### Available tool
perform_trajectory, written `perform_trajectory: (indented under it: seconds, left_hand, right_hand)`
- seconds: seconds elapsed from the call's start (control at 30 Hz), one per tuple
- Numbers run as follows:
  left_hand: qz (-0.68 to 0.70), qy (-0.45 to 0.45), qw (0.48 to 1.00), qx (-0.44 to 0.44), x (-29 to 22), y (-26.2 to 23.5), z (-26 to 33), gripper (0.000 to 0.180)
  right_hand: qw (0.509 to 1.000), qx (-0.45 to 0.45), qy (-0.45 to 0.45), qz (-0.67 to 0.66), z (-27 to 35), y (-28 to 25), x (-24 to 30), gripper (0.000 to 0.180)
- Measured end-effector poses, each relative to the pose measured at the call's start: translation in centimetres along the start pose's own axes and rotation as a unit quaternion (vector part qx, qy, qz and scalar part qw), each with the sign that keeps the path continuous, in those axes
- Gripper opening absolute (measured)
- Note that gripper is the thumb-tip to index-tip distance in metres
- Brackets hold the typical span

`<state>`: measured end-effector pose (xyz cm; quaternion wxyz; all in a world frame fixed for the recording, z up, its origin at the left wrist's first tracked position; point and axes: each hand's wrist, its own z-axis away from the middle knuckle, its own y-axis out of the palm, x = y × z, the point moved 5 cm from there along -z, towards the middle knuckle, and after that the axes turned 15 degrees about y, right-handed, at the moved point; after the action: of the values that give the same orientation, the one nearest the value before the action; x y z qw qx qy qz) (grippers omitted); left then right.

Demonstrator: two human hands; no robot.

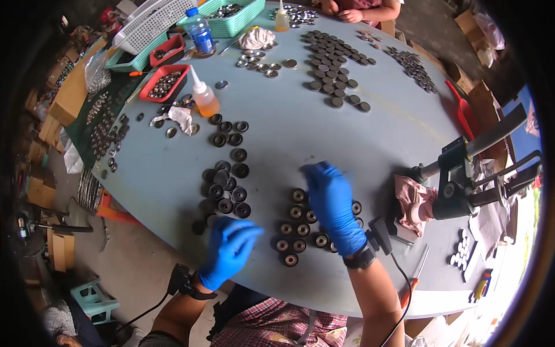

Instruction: Assembling small metal and rubber components using a manual press.

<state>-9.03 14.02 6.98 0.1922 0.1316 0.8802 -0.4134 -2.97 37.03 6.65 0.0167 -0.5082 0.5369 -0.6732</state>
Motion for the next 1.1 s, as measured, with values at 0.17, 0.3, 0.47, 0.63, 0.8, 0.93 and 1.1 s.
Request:
perform_trajectory:
  seconds: [0.17, 0.3, 0.47, 0.63, 0.8, 0.93, 1.1]
  left_hand:
    - [-0.175, -0.13, 0.976, -0.01, 4.5, -2.0, 0.9, 0.032]
    - [-0.22, -0.11, 0.967, 0.063, 5.4, -1.2, 1.2, 0.034]
    - [-0.206, -0.074, 0.973, 0.071, 5.1, -1.1, 2.4, 0.029]
    - [-0.253, -0.001, 0.953, 0.166, 3.3, -0.3, 1.9, 0.035]
    - [-0.264, -0.015, 0.939, 0.22, 3.6, -0.1, 2.0, 0.039]
    - [-0.201, -0.037, 0.961, 0.184, 2.3, -1.0, 1.1, 0.042]
    - [0.069, -0.085, 0.994, 0.01, 1.9, 0.7, -2.6, 0.038]
  right_hand:
    - [0.984, 0.043, -0.126, 0.119, 5.4, 7.1, 6.8, 0.016]
    - [0.992, 0.015, -0.104, 0.063, 6.2, 8.7, 6.9, 0.02]
    - [0.985, -0.042, -0.119, 0.119, 6.4, 6.8, 6.4, 0.014]
    - [0.943, -0.007, -0.244, 0.227, 7.3, 7.5, 5.8, 0.01]
    - [0.978, 0.063, -0.185, 0.066, 5.3, 6.7, 5.2, 0.025]
    - [1.0, 0.022, -0.013, -0.014, 0.2, -0.6, -0.5, 0.029]
    - [0.997, 0.071, 0.021, 0.029, -2.2, -1.8, -3.5, 0.027]
